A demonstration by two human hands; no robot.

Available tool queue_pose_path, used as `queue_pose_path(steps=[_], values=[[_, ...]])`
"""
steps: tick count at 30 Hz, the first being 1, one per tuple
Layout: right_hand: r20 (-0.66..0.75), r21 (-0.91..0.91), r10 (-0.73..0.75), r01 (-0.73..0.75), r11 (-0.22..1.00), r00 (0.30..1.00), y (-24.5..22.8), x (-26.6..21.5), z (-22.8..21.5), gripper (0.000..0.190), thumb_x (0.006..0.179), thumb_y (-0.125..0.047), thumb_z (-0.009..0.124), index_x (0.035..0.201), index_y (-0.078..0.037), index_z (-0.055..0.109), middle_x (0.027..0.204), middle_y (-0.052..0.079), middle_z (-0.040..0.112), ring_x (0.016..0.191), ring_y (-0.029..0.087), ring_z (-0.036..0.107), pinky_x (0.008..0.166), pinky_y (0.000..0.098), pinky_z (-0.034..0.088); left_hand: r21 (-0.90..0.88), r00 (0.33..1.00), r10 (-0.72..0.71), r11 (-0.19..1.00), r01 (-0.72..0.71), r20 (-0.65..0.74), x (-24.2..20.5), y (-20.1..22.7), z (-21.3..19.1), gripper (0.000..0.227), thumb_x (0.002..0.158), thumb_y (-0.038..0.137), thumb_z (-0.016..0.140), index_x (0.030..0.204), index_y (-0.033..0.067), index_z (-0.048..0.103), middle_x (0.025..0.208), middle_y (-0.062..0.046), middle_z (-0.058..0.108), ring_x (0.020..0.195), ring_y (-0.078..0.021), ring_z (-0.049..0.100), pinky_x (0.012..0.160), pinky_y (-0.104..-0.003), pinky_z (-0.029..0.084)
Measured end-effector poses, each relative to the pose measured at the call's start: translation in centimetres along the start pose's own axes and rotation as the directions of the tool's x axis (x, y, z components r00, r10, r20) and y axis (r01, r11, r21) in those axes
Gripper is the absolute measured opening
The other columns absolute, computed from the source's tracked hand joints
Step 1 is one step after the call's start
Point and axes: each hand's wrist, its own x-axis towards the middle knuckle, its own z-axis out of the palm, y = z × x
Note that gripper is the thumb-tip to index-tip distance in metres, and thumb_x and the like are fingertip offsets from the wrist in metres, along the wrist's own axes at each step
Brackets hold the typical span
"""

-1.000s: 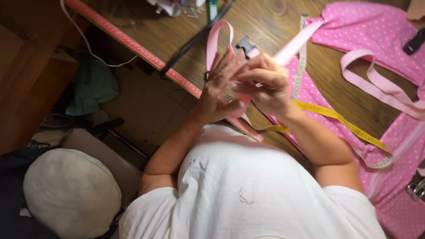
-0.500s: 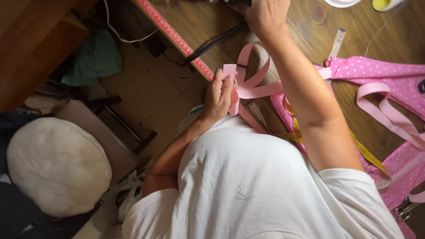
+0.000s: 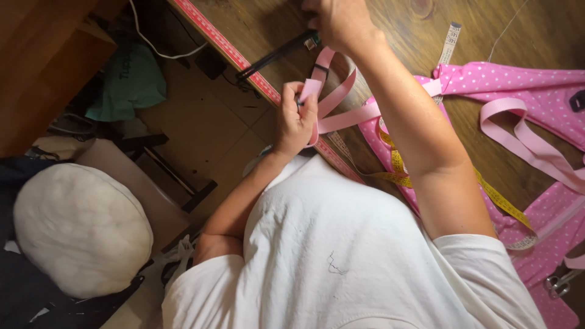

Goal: Measuring straps and attaching plastic buckles to a fabric bag using a tape measure and scissors

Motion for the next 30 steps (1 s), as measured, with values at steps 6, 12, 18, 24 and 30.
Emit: queue_pose_path(steps=[6, 12, 18, 24, 30], values=[[0.175, -0.13, -0.168, 0.192, 0.973, 0.97, -4.1, -1.5, -5.5, 0.051, 0.067, -0.021, 0.084, 0.116, -0.014, 0.072, 0.092, 0.01, 0.07, 0.082, 0.034, 0.066, 0.066, 0.0464, 0.049, -0.012, 0.996, 0.025, 1.0, -0.024, 0.085, -1.0, 0.7, -0.7, 0.018, 0.101, 0.029, 0.059, 0.102, 0.0117, 0.06, 0.076, 0.0, 0.057, 0.066, -0.0154, 0.055, 0.06, -0.033, 0.045], [0.157, -0.202, -0.314, 0.341, 0.918, 0.937, -2.8, -3.6, -4.2, 0.033, 0.083, -0.024, 0.076, 0.115, -0.023, 0.075, 0.11, 0.004, 0.064, 0.094, 0.03, 0.061, 0.075, 0.0435, 0.046, -0.236, 0.988, -0.121, 0.962, 0.14, 0.095, -1.0, 1.5, -0.9, 0.026, 0.11, 0.031, 0.041, 0.102, 0.0103, 0.055, 0.099, -0.008, 0.074, 0.067, -0.0116, 0.064, 0.061, -0.025, 0.054], [0.253, -0.101, -0.082, 0.111, 0.989, 0.964, -1.6, -5.2, -4.2, 0.044, 0.072, -0.031, 0.084, 0.109, -0.012, 0.068, 0.109, 0.013, 0.063, 0.098, 0.039, 0.059, 0.083, 0.0503, 0.044, -0.136, 0.991, -0.092, 0.985, 0.105, 0.101, -1.4, 1.4, -0.8, 0.024, 0.105, 0.033, 0.051, 0.093, 0.0116, 0.055, 0.064, 0.001, 0.059, 0.056, -0.0103, 0.054, 0.057, -0.03, 0.048], [-0.094, 0.677, 0.327, -0.181, 0.713, 0.94, 2.9, -8.4, -5.7, 0.025, 0.103, 0.001, 0.04, 0.1, -0.002, 0.064, 0.095, 0.013, 0.074, 0.085, 0.022, 0.077, 0.072, 0.033, 0.068, -0.13, 0.993, -0.079, 0.987, 0.09, 0.088, -1.8, 1.4, -0.6, 0.025, 0.105, 0.032, 0.049, 0.091, 0.0121, 0.051, 0.06, 0.002, 0.055, 0.054, -0.0109, 0.049, 0.057, -0.032, 0.045], [0.313, 0.814, 0.145, -0.344, 0.468, 0.938, -3.9, -9.3, -9.0, 0.03, 0.112, -0.044, 0.047, 0.109, -0.017, 0.06, 0.076, 0.002, 0.058, 0.059, 0.007, 0.053, 0.045, 0.0191, 0.037, -0.141, 0.995, -0.1, 0.985, 0.102, 0.02, -1.9, 0.7, -0.4, 0.029, 0.102, 0.026, 0.057, 0.08, 0.0162, 0.041, 0.06, 0.009, 0.027, 0.054, -0.0053, 0.027, 0.048, -0.029, 0.027]])
